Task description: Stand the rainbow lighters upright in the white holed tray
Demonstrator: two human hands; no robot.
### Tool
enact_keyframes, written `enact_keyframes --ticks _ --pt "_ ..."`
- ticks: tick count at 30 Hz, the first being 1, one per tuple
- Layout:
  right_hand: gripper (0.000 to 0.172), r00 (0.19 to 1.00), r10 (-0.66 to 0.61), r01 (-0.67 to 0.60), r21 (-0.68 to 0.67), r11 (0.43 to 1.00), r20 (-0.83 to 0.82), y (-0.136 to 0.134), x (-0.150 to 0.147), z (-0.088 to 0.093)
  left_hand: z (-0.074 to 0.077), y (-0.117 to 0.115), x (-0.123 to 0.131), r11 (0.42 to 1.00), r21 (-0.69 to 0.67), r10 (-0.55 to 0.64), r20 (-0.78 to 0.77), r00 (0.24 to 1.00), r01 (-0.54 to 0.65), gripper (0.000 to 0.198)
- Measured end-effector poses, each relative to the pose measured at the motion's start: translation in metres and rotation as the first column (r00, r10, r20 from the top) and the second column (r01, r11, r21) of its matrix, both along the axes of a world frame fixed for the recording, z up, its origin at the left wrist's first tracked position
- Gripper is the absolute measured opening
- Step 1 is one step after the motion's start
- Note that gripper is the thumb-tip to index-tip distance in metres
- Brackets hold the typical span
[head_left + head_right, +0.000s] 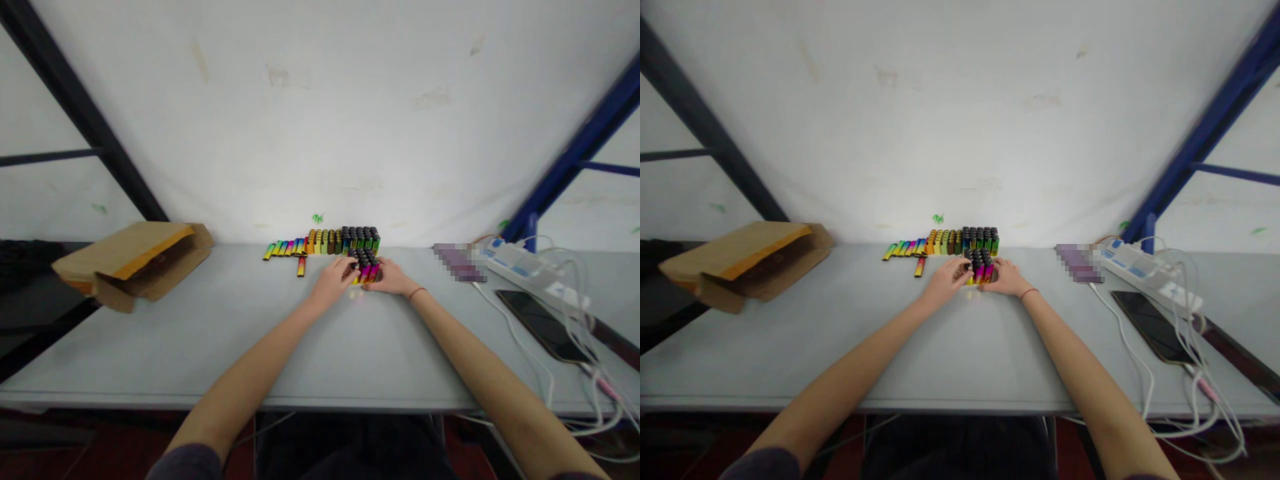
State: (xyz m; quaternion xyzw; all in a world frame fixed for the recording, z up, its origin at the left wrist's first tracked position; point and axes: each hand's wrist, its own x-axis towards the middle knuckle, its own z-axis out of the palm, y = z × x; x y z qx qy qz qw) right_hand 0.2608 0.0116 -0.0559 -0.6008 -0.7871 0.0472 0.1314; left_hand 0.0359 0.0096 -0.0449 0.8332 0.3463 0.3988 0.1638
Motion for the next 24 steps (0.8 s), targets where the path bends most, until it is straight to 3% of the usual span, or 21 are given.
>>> enact_keyframes --ticks 5,9,12,15,17,19,24 --pt "0.063 0.999 0.007 -0.004 0.053 0.999 -0.049 -0.005 0.002 -0.004 -0.003 -0.001 0.000 0.997 0.074 0.016 -0.077 0.997 -0.010 0.020" --pt "0.063 0.998 -0.002 0.007 0.078 0.997 -0.062 -0.014 0.006 -0.009 0.006 -0.001 -0.008 0.981 0.194 0.026 -0.158 0.987 0.005 0.023" --pt "0.065 0.998 -0.008 0.013 0.093 0.996 -0.056 -0.019 0.005 -0.010 0.018 0.004 -0.026 0.957 0.168 0.271 -0.223 0.936 -0.237 0.024" --pt "0.065 0.999 -0.010 0.013 0.083 0.996 -0.044 -0.022 0.003 -0.009 0.025 0.013 -0.050 0.814 0.110 0.573 -0.310 0.759 -0.570 0.027" --pt "0.066 0.999 -0.019 0.021 0.071 0.997 -0.036 -0.024 0.002 -0.007 0.025 0.018 -0.063 0.727 0.051 0.649 -0.374 0.662 -0.685 0.032" --pt "0.066 0.999 -0.030 0.032 0.065 0.997 -0.027 -0.025 0.001 -0.006 0.023 0.022 -0.071 0.694 -0.016 0.641 -0.439 0.629 -0.719 0.031" --pt "0.065 0.999 -0.036 0.036 0.062 0.997 -0.009 -0.028 -0.001 -0.003 0.019 0.026 -0.077 0.717 -0.147 0.534 -0.512 0.673 -0.681 0.016"
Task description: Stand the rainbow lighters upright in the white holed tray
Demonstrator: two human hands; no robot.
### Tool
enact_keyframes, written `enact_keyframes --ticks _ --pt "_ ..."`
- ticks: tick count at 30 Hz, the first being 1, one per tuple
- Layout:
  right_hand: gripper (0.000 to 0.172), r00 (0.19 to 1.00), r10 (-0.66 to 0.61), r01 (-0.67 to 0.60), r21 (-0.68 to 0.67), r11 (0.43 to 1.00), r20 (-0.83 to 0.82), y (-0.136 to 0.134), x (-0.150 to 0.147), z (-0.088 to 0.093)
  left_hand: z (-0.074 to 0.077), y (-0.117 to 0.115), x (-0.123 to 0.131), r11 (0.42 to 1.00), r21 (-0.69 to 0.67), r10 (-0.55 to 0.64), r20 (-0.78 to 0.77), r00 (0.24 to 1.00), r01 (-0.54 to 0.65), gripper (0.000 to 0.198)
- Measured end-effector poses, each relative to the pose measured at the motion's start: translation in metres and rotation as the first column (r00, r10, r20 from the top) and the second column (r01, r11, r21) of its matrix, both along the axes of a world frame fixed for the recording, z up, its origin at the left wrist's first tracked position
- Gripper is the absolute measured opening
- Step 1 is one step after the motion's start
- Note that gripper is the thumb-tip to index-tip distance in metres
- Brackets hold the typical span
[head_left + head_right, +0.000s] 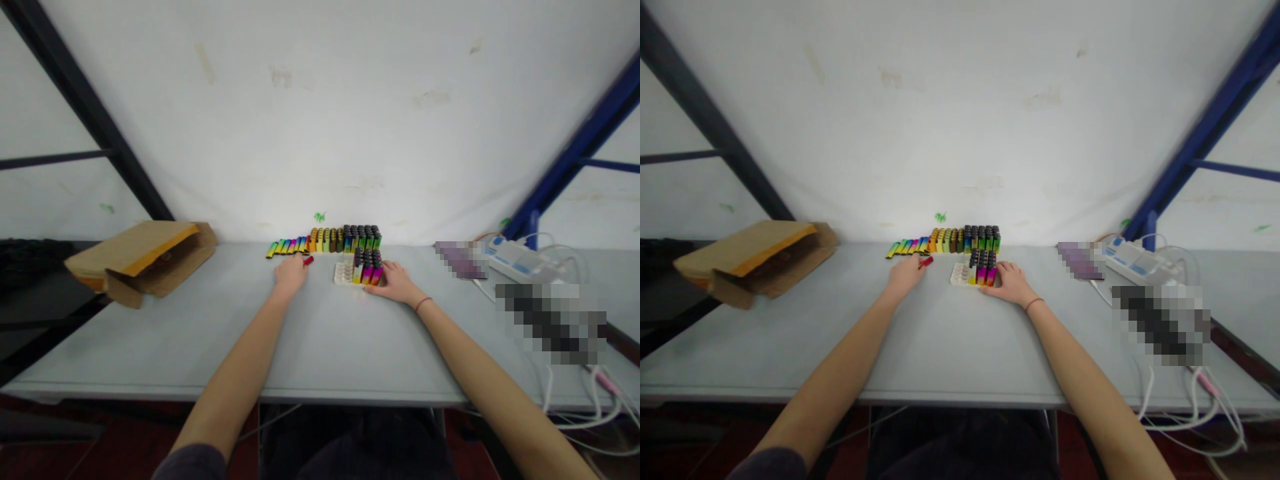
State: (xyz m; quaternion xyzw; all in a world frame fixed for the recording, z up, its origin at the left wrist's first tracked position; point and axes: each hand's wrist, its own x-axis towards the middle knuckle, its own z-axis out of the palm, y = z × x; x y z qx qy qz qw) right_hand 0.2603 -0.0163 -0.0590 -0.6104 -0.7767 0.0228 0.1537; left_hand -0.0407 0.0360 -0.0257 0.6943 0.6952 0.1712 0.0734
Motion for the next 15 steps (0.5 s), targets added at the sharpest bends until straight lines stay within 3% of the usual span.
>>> enact_keyframes --ticks 3,5,7,9,11,13,15 --pt "0.063 1.000 -0.003 0.003 -0.007 1.000 0.007 -0.001 -0.001 0.001 0.003 0.001 -0.001 0.997 -0.010 -0.070 0.124 0.990 0.072 0.011" --pt "0.062 1.000 -0.003 0.004 -0.011 1.000 0.009 -0.002 -0.001 0.002 0.008 0.001 0.001 0.991 0.006 -0.129 0.298 0.946 0.133 0.006" --pt "0.062 1.000 0.000 0.000 -0.012 1.000 0.011 -0.002 -0.002 0.003 0.013 0.000 0.004 0.984 -0.010 -0.140 0.559 0.817 0.176 0.004" --pt "0.062 1.000 0.003 -0.002 -0.012 1.000 0.015 -0.002 -0.002 0.003 0.017 -0.002 0.010 0.975 -0.075 -0.070 0.792 0.607 0.211 0.007" --pt "0.061 1.000 0.004 -0.004 -0.012 1.000 0.019 -0.003 -0.002 0.003 0.018 -0.004 0.017 0.960 -0.135 0.018 0.904 0.427 0.245 0.012" --pt "0.060 1.000 0.006 -0.005 -0.012 1.000 0.021 -0.003 -0.002 0.003 0.017 -0.007 0.024 0.952 -0.142 0.041 0.937 0.348 0.271 0.018" --pt "0.059 1.000 0.007 -0.006 -0.011 1.000 0.020 -0.003 -0.002 0.003 0.015 -0.010 0.029 0.958 -0.100 0.006 0.945 0.328 0.268 0.027"
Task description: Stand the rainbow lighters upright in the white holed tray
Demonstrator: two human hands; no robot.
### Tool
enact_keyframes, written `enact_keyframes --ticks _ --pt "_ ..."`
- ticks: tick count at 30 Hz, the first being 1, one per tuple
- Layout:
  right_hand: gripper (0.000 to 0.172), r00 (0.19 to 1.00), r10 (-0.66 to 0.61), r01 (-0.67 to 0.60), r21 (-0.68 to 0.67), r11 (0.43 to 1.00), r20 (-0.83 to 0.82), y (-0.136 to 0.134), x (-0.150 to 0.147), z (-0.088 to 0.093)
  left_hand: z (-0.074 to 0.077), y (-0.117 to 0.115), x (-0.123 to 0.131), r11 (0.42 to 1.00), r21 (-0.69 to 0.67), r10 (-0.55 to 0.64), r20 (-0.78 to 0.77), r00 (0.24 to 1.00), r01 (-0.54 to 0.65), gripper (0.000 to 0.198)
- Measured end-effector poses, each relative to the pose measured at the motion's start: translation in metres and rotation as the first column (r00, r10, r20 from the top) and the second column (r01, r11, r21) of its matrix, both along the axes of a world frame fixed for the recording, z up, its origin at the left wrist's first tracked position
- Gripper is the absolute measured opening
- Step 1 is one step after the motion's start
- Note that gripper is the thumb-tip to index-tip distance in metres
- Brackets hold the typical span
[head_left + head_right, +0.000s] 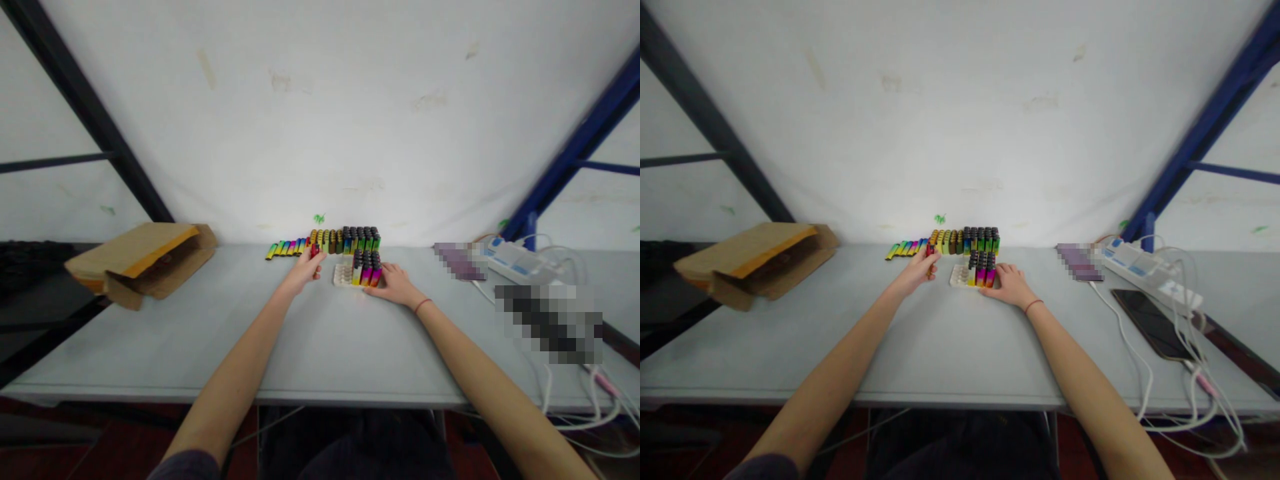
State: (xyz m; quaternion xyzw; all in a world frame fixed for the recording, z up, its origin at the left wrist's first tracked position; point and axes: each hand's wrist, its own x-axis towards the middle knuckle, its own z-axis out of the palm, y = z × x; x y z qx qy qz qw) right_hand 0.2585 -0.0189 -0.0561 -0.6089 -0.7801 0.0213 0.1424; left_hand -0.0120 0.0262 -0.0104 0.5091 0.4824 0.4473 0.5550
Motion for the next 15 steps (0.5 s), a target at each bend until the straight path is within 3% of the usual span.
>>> enact_keyframes --ticks 3,8,15 --pt "0.059 1.000 -0.001 0.001 0.003 1.000 0.003 -0.0001 0.0000 0.0001 -0.0021 -0.0030 0.0030 0.997 0.068 0.040 0.004 0.999 -0.041 0.035" --pt "0.061 1.000 -0.006 0.006 0.003 1.000 0.010 0.0002 -0.0001 -0.0003 -0.0002 -0.0048 0.0023 0.996 0.089 0.026 0.036 0.999 -0.029 0.028" --pt "0.060 1.000 -0.004 0.004 -0.008 1.000 -0.002 -0.0012 -0.0008 0.0016 0.0029 -0.0050 0.0062 0.996 -0.085 -0.006 0.223 0.975 0.025 0.022"
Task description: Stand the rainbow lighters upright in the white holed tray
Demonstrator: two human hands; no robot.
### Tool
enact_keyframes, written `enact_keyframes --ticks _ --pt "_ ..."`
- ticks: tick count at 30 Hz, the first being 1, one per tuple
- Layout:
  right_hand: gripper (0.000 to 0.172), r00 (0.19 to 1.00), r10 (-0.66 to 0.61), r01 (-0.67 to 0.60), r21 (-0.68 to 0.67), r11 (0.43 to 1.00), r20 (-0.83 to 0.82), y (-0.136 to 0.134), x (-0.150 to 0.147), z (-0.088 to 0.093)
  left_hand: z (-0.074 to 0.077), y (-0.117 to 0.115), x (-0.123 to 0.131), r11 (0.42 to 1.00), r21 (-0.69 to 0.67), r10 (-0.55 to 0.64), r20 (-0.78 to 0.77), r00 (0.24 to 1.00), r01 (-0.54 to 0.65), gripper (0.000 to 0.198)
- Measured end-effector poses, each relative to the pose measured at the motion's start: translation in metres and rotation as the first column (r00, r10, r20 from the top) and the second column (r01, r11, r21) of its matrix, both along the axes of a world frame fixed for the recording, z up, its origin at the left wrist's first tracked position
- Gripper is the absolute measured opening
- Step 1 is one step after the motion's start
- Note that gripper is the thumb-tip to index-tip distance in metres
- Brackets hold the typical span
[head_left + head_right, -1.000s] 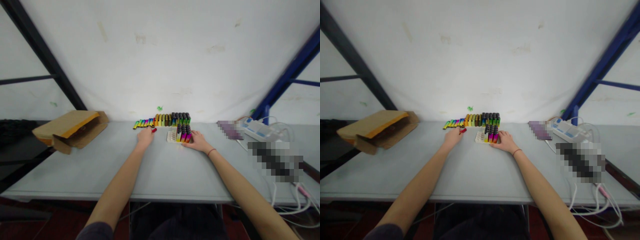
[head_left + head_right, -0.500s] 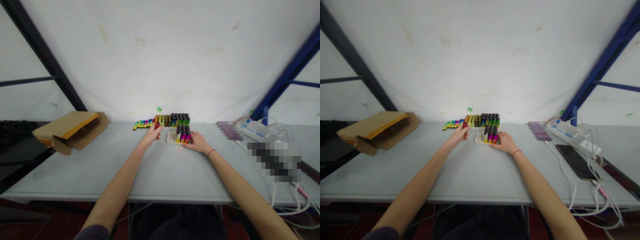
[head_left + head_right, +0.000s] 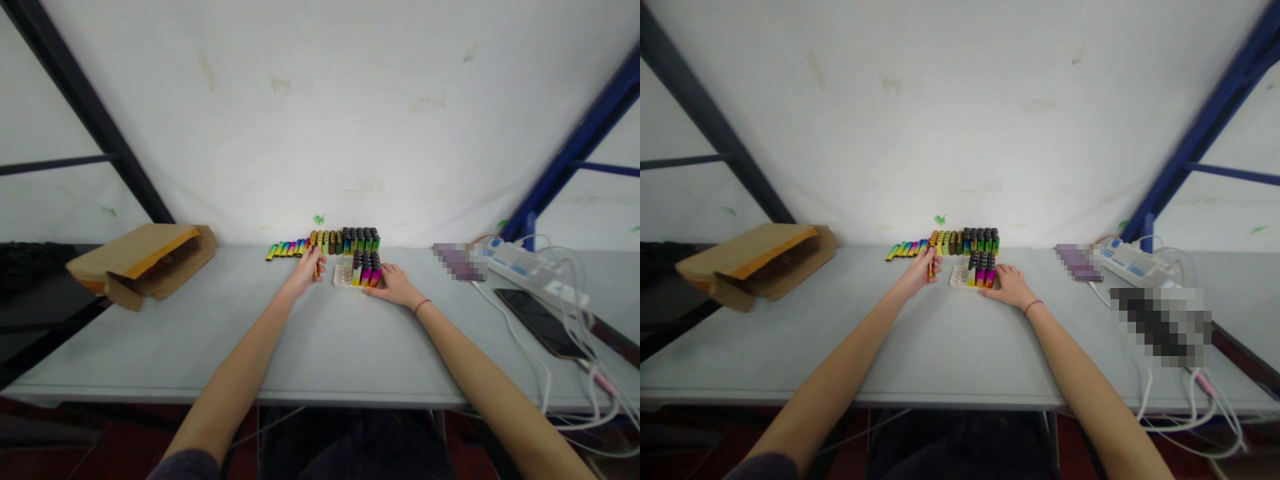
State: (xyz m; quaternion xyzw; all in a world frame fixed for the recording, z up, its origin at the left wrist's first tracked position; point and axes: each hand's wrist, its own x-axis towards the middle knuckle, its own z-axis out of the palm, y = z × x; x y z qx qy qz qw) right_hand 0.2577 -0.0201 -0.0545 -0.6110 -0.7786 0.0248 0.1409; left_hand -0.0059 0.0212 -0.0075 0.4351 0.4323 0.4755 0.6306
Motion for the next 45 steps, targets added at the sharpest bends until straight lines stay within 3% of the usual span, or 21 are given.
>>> enact_keyframes --ticks 7,10,20,28,38,45 --pt "0.059 1.000 0.001 -0.001 0.002 1.000 -0.004 0.001 0.000 -0.001 0.003 -0.003 0.002 0.990 -0.113 -0.060 0.166 0.984 0.080 0.021" --pt "0.060 1.000 0.001 -0.001 0.004 1.000 -0.003 0.001 0.000 -0.002 0.005 -0.003 0.003 0.974 -0.169 -0.113 0.227 0.967 0.153 0.035" --pt "0.057 1.000 -0.003 0.003 0.016 1.000 0.009 0.000 0.000 -0.001 0.010 -0.014 0.011 0.948 -0.266 -0.112 0.227 0.967 0.172 0.043" --pt "0.057 1.000 -0.003 0.002 0.008 1.000 0.006 0.000 -0.001 -0.001 0.006 -0.015 0.015 0.953 -0.211 -0.159 0.256 0.953 0.216 0.035" --pt "0.059 1.000 -0.002 0.002 0.010 1.000 0.016 0.000 0.000 -0.002 -0.002 -0.014 0.017 0.961 -0.142 -0.215 0.166 0.962 0.239 0.022" --pt "0.058 1.000 0.004 -0.004 0.008 1.000 -0.004 -0.001 -0.001 -0.001 0.001 -0.014 0.020 0.961 -0.117 -0.225 0.195 0.955 0.250 0.018"
